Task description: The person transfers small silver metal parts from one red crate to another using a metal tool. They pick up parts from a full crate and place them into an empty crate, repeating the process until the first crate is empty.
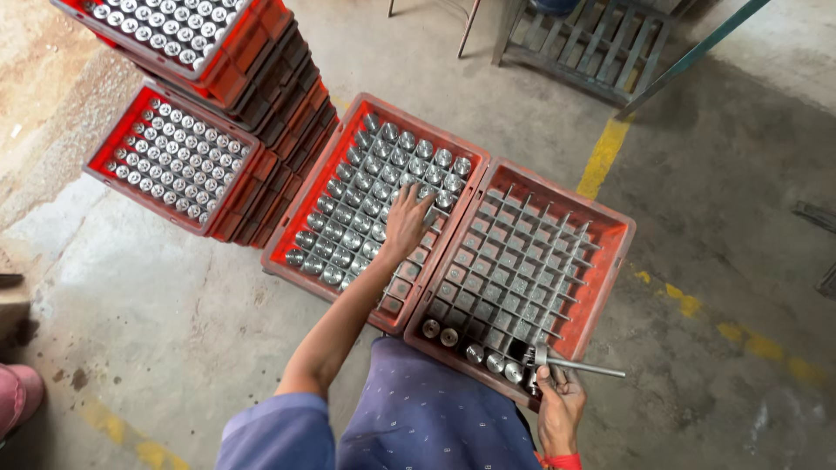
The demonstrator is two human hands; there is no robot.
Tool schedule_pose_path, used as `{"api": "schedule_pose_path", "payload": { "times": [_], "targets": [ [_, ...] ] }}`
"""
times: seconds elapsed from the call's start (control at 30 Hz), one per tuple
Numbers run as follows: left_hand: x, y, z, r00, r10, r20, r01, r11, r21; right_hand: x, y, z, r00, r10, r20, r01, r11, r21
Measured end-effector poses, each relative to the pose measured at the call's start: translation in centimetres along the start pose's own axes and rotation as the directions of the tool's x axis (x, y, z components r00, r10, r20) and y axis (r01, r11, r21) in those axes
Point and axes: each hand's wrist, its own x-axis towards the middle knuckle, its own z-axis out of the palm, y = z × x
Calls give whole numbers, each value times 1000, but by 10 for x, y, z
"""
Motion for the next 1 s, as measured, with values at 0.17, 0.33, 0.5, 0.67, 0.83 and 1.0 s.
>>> {"api": "schedule_pose_path", "payload": {
  "times": [0.17,0.33,0.5,0.67,0.83,1.0],
  "targets": [
    [39,8,20,998,18,67,-30,982,184,-4,4,24,999,23,-37,-24,999,-34],
    [31,7,-12,984,29,175,-2,989,-150,-17,4,19,999,-5,-43,3,999,-45],
    [-9,44,-61,994,-109,-18,56,639,-767,-21,-4,21,994,105,-38,-105,994,-14],
    [-86,124,-30,815,-149,561,580,172,-797,-2,-19,51,983,97,159,-112,990,86],
    [-152,153,-21,933,-50,355,283,710,-645,-8,-52,66,984,16,178,10,990,-144],
    [-167,166,-20,885,-37,465,305,798,-519,-15,-68,61,953,70,296,-14,982,-187]
  ]
}}
